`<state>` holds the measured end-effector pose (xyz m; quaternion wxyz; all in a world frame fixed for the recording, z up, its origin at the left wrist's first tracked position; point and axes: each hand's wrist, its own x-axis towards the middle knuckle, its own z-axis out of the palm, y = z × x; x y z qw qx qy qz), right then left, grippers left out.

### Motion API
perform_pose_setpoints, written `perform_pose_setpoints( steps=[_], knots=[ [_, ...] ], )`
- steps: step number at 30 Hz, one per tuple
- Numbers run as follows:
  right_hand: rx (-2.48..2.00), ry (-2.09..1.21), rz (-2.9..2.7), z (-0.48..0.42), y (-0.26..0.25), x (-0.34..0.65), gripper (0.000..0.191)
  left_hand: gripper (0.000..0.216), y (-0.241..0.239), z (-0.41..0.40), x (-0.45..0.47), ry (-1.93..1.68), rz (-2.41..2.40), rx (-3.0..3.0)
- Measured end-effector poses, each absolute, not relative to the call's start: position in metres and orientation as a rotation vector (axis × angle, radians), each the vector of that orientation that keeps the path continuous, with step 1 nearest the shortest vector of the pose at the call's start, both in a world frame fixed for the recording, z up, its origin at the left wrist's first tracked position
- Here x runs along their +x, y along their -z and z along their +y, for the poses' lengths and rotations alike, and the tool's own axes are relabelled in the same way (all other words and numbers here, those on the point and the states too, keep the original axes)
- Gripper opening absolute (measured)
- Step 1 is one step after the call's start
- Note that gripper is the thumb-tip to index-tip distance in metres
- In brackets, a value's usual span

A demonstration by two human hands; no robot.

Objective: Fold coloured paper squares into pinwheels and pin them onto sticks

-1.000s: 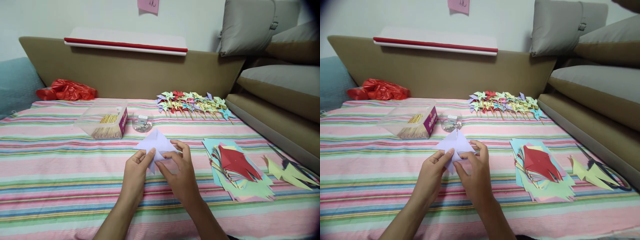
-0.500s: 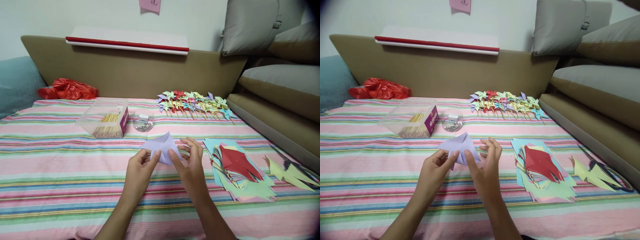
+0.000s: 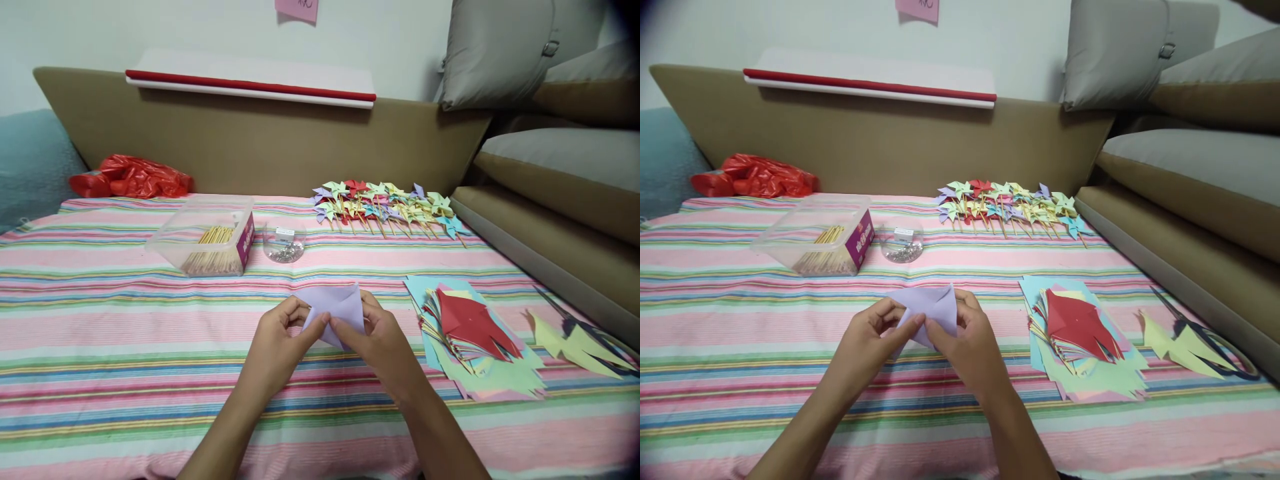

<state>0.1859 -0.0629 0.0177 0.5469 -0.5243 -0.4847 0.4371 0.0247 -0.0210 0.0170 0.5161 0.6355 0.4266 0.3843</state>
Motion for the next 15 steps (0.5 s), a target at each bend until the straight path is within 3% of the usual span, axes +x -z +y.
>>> perform_pose_setpoints(
  steps=[9,12,15],
  knots=[
    [-1.294,-1.018,-1.181,-0.0611,-0.0143,0.1846,0.021,0.029,-0.0133,-0.0164,0.0214,-0.878,0.933,1.48],
    [-1.253,-1.07,-1.028,-0.0616,-0.0145,0.1833,0.024,0.024,-0.0175,-0.0166,0.0234,-0.917,0.902,1.411],
    [-1.181,-1.135,-0.764,-0.0606,-0.0126,0.1772,0.031,0.034,-0.0203,-0.0183,0.0272,-0.943,0.831,1.249]
  ],
)
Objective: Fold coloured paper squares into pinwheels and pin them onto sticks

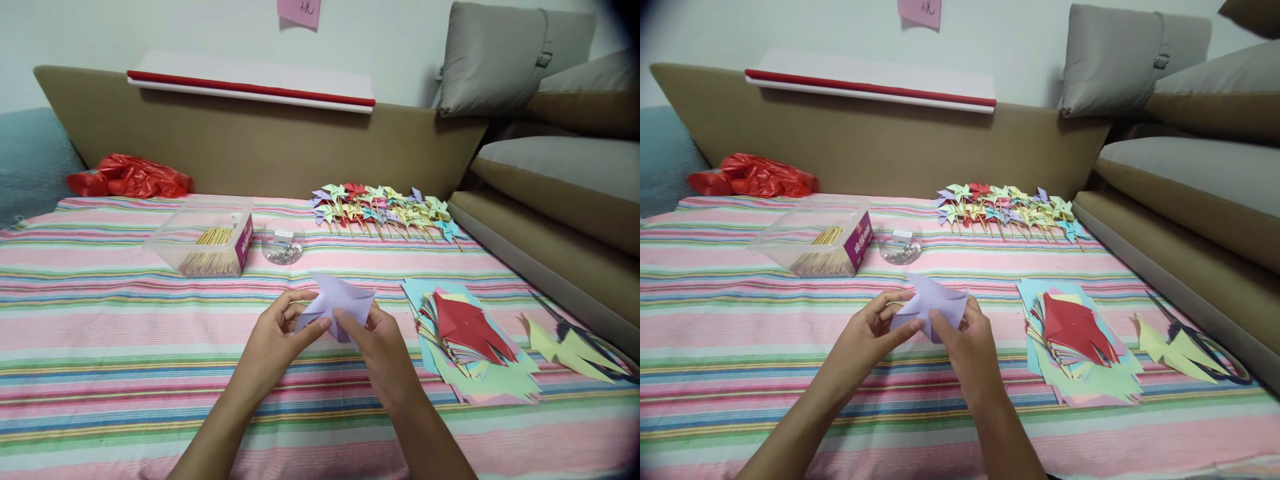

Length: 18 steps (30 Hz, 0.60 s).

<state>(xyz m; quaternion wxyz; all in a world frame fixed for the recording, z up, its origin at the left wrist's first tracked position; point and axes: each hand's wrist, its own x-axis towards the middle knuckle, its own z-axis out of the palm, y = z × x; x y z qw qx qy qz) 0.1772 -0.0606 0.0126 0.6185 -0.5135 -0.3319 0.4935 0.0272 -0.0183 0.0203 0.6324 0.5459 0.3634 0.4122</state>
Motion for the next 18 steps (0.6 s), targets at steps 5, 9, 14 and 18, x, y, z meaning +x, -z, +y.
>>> perform_pose_setpoints(
  steps=[5,9,14,18],
  knots=[
    [-0.946,-1.178,-0.467,-0.057,-0.008,0.156,0.027,0.035,-0.013,-0.027,0.04,-0.961,0.783,1.047],
    [-0.851,-1.192,-0.395,-0.057,-0.007,0.145,0.026,0.026,-0.009,-0.033,0.051,-1.022,0.766,0.96],
    [-0.84,-1.214,-0.411,-0.059,-0.009,0.142,0.025,0.024,-0.01,-0.034,0.052,-1.117,0.85,0.867],
    [-0.845,-1.235,-0.394,-0.06,-0.008,0.139,0.027,0.025,-0.01,-0.034,0.05,-1.14,0.897,0.844]
  ],
)
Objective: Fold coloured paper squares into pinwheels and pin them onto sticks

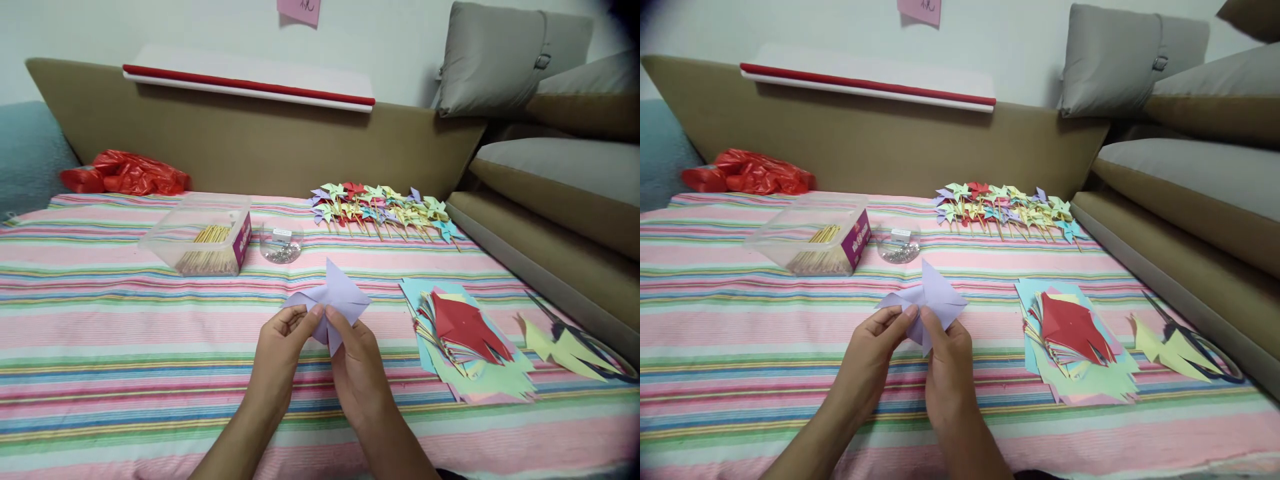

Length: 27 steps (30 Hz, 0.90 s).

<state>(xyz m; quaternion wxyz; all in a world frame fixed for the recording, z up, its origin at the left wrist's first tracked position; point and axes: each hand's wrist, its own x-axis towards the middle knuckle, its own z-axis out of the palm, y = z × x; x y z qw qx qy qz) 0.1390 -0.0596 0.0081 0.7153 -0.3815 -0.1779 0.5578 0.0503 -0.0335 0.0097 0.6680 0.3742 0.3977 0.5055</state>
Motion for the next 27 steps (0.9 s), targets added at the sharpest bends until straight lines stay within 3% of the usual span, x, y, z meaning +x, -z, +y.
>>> perform_pose_setpoints(
  steps=[11,14,17,21,24,27],
  knots=[
    [-0.977,-1.226,-0.489,-0.06,-0.006,0.143,0.038,0.025,-0.008,-0.031,0.047,-1.131,0.898,0.854],
    [-0.995,-1.177,-0.553,-0.06,-0.007,0.153,0.028,0.026,-0.011,-0.027,0.043,-1.17,0.909,0.79],
    [-1.142,-0.899,-0.772,-0.061,-0.006,0.166,0.019,0.028,-0.015,-0.024,0.038,-1.215,0.934,0.707],
    [-1.323,-0.367,-1.336,-0.065,-0.006,0.177,0.023,0.031,-0.019,-0.021,0.035,-1.244,0.959,0.651],
    [-1.359,-0.326,-1.549,-0.066,-0.008,0.177,0.025,0.031,-0.019,-0.021,0.035,-1.231,0.956,0.655],
    [-1.349,-0.368,-1.566,-0.066,-0.01,0.173,0.01,0.03,-0.018,-0.021,0.035,-1.213,0.944,0.694]
  ],
)
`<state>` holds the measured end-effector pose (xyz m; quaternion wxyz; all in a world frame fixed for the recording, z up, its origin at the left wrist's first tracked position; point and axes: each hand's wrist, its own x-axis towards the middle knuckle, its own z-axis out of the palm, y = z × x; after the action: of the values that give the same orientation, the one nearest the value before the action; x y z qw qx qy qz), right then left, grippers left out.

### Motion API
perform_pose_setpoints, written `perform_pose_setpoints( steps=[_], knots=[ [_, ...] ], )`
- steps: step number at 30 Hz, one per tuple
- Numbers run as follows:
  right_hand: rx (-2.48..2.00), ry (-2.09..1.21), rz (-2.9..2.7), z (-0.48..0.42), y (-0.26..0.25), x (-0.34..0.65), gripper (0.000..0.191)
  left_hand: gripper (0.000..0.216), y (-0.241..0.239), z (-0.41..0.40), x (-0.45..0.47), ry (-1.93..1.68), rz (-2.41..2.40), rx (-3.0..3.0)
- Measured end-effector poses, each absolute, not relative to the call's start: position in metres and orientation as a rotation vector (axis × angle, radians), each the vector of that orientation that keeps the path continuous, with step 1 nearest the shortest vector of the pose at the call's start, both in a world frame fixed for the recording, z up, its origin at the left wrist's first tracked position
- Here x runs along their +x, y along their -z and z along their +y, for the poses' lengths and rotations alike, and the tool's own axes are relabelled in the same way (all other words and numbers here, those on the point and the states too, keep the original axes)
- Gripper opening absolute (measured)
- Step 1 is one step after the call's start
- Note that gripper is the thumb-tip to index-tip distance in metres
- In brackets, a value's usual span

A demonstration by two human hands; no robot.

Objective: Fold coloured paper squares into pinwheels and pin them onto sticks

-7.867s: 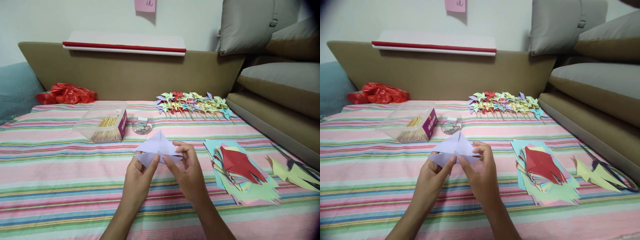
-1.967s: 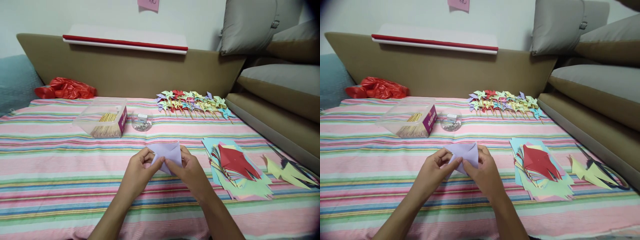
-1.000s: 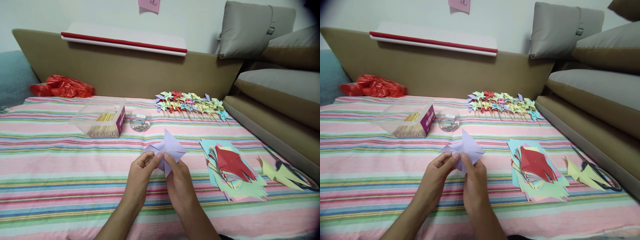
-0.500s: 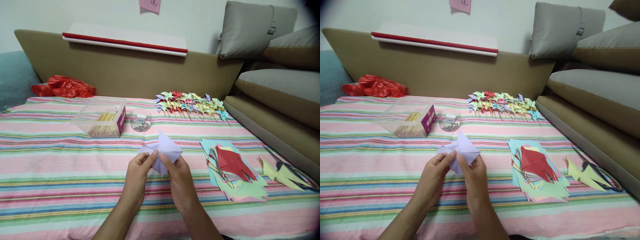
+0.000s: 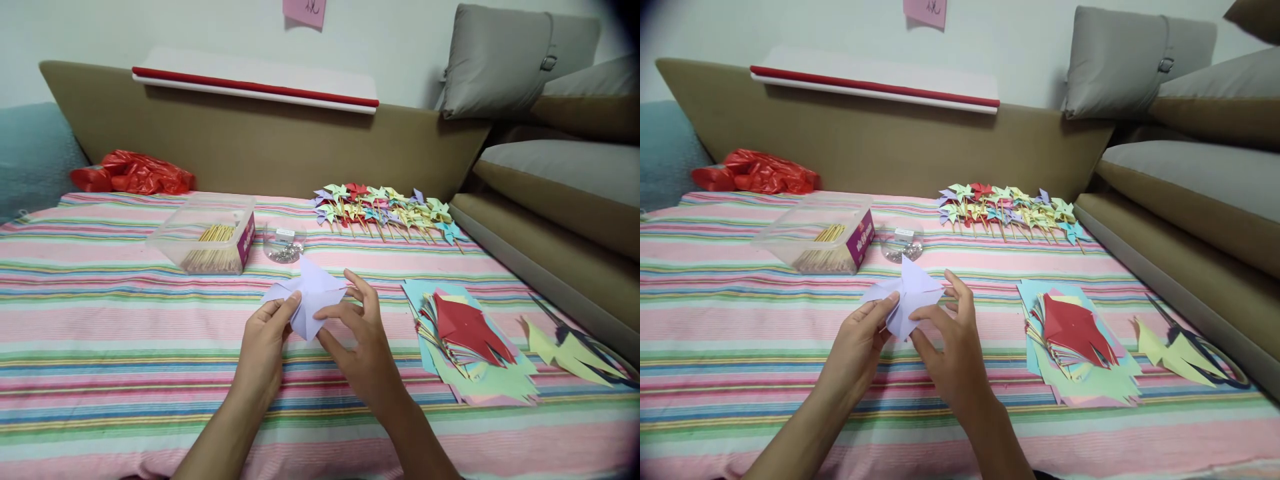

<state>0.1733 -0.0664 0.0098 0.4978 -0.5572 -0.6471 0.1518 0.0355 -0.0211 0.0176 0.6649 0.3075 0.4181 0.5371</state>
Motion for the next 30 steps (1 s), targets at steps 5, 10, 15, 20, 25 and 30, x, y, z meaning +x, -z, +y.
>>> perform_pose_setpoints(
  steps=[5,10,15,20,25,30],
  knots=[
    [-1.326,-0.493,-1.416,-0.066,-0.013,0.171,0.014,0.028,-0.013,-0.022,0.037,-1.192,0.952,0.794],
    [-1.369,-0.629,-1.214,-0.065,-0.01,0.173,0.017,0.027,-0.007,-0.024,0.04,-1.147,0.944,0.874],
    [-1.331,-0.725,-1.089,-0.063,-0.006,0.171,0.017,0.025,-0.005,-0.024,0.04,-1.133,0.912,0.905],
    [-1.286,-0.793,-0.985,-0.063,-0.006,0.163,0.019,0.023,-0.008,-0.026,0.042,-1.107,0.882,0.926],
    [-1.26,-0.788,-0.955,-0.062,-0.006,0.159,0.021,0.023,-0.01,-0.028,0.042,-1.104,0.885,0.917],
    [-1.265,-0.764,-0.959,-0.062,-0.005,0.159,0.021,0.023,-0.009,-0.029,0.042,-1.121,0.885,0.916]
  ],
)
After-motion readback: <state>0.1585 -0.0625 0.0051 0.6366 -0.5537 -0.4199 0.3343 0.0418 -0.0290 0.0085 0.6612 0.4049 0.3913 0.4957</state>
